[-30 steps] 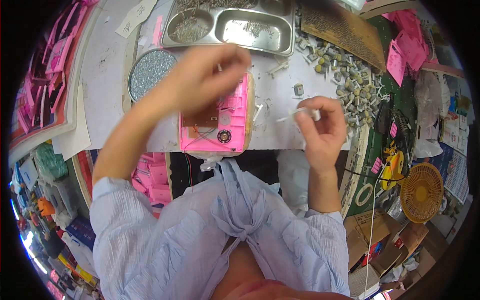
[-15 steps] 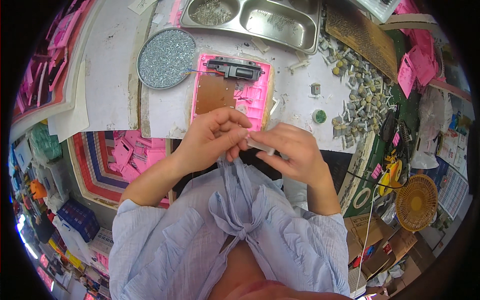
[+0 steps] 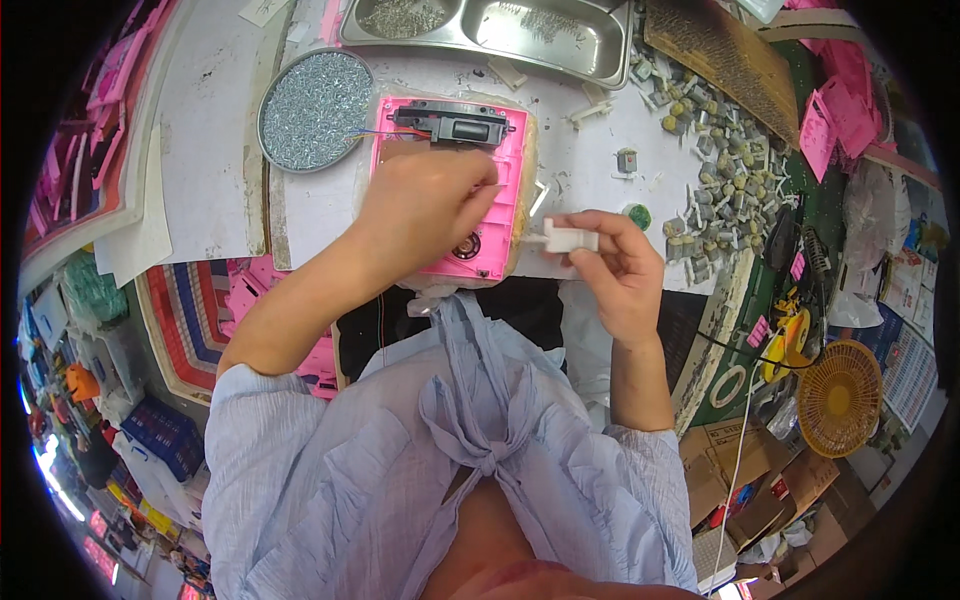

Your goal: Soldering wires and assembling electronic components into a pink toy casing.

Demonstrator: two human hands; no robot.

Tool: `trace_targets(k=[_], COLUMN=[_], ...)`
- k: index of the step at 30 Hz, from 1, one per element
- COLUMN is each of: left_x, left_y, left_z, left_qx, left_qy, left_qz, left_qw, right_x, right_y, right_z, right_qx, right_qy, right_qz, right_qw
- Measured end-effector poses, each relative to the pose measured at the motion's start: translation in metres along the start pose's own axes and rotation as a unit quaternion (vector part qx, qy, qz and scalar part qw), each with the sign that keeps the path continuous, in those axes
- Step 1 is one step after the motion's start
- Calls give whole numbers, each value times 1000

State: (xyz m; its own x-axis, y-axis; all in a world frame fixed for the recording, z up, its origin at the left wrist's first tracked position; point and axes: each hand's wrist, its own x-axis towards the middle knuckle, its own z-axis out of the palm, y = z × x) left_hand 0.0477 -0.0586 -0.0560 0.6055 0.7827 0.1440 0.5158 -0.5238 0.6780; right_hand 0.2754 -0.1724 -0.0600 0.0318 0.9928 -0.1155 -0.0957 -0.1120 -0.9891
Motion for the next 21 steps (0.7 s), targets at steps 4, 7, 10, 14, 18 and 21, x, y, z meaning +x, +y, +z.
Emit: trace_targets(k=[4, 7, 10, 14, 18, 21], left_x=[-20, -32, -32, -30, -29, -28], left_y=[-15, -26, -27, -27, -29, -29], left_z=[-23, -24, -17, -11, -7, -6], left_qx=[-149, -89, -104, -110, -106, -108], left_qy=[65, 67, 96, 125, 140, 148], left_qz=[-23, -5, 24, 27, 33, 36], left_qw=[986, 994, 990, 986, 984, 982], right_x=[22, 37, 43, 51, 66, 62], right_y=[-1, -3, -7, -19, -12, 15], right_z=[11, 22, 28, 35, 32, 24], right_qx=[-314, -415, -448, -480, -435, -358], right_qy=[-14, -35, -56, -99, -120, -96], right_qz=[-178, -251, -272, -297, -333, -316], right_qw=[932, 874, 850, 820, 828, 873])
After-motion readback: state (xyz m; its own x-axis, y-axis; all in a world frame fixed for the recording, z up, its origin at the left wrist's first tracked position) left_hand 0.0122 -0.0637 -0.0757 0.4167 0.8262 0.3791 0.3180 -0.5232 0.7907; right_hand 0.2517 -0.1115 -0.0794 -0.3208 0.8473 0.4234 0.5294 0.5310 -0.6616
